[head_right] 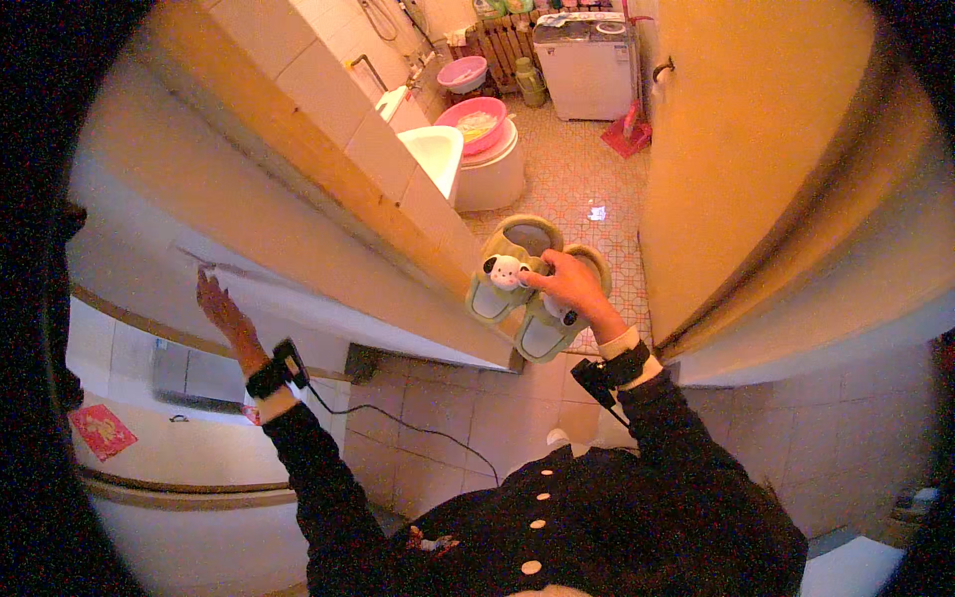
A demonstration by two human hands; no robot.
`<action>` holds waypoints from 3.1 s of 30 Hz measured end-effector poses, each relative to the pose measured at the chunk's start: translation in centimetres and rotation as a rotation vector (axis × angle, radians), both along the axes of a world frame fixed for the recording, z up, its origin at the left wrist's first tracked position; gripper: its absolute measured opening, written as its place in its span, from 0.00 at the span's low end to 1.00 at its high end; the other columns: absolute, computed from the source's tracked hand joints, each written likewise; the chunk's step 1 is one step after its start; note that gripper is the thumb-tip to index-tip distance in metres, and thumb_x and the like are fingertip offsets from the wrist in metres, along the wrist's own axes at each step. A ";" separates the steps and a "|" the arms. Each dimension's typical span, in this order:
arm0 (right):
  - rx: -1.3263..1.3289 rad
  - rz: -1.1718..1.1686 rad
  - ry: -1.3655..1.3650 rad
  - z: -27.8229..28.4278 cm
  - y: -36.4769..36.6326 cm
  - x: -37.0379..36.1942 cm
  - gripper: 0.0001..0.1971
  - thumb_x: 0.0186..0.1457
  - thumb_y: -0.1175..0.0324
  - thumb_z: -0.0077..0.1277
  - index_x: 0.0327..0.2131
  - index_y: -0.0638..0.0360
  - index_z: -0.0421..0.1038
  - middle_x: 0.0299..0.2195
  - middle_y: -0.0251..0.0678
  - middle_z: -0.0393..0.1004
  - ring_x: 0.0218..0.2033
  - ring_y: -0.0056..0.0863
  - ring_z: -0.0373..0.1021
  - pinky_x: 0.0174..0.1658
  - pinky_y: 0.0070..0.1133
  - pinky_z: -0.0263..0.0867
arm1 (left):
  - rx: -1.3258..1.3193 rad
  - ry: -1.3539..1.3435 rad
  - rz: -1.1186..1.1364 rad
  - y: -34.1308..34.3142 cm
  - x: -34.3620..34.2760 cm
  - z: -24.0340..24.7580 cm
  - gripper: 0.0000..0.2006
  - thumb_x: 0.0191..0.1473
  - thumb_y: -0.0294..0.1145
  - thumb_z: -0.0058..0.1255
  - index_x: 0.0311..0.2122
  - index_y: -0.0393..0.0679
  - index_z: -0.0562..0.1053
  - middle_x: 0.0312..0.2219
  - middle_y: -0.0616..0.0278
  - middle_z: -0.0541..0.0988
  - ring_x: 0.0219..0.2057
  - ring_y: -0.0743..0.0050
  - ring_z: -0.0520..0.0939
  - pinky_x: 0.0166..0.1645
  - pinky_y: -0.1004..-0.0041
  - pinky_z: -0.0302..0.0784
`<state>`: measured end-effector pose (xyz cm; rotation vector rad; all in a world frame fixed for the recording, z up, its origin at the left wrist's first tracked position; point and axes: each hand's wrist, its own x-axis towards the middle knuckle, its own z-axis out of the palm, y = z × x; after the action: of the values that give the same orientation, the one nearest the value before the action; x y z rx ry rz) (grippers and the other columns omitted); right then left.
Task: The person picks up a pair of slippers and walks to the bathroom. They place the slippers in a basin, turn on the tap, and scrub them with a brush. They then add liquid detergent to the basin and continue scrubbing the slippers.
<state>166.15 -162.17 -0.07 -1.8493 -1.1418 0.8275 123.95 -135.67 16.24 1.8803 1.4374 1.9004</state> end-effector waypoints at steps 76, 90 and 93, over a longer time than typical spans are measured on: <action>-0.006 -0.768 -0.921 -15.4 -11.6 -23.3 0.40 0.22 0.60 0.65 0.45 0.61 0.62 0.39 0.41 0.66 0.40 0.41 0.60 0.43 0.33 0.59 | -1.723 -1.046 -2.016 -23.7 17.8 -36.6 0.28 0.54 0.51 0.38 0.53 0.41 0.57 0.52 0.54 0.62 0.54 0.57 0.62 0.59 0.56 0.53; 0.104 -0.873 -0.995 -15.4 -19.3 -30.7 0.40 0.23 0.67 0.62 0.48 0.60 0.59 0.44 0.40 0.62 0.45 0.42 0.58 0.46 0.33 0.57 | -1.993 -0.936 -1.932 -31.4 11.7 -35.5 0.29 0.54 0.53 0.38 0.53 0.42 0.57 0.52 0.54 0.62 0.54 0.57 0.62 0.59 0.54 0.53; 0.121 -0.838 -0.905 -15.3 -20.6 -32.7 0.42 0.25 0.68 0.63 0.50 0.60 0.56 0.45 0.40 0.61 0.46 0.42 0.57 0.46 0.33 0.57 | -1.991 -0.947 -1.864 -32.3 9.2 -35.0 0.28 0.54 0.52 0.38 0.53 0.42 0.57 0.52 0.55 0.62 0.54 0.56 0.62 0.59 0.55 0.54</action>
<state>133.40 -182.76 -15.40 -2.3537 -0.7076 -0.5966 133.16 -167.96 -18.77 0.2848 0.1490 -0.1548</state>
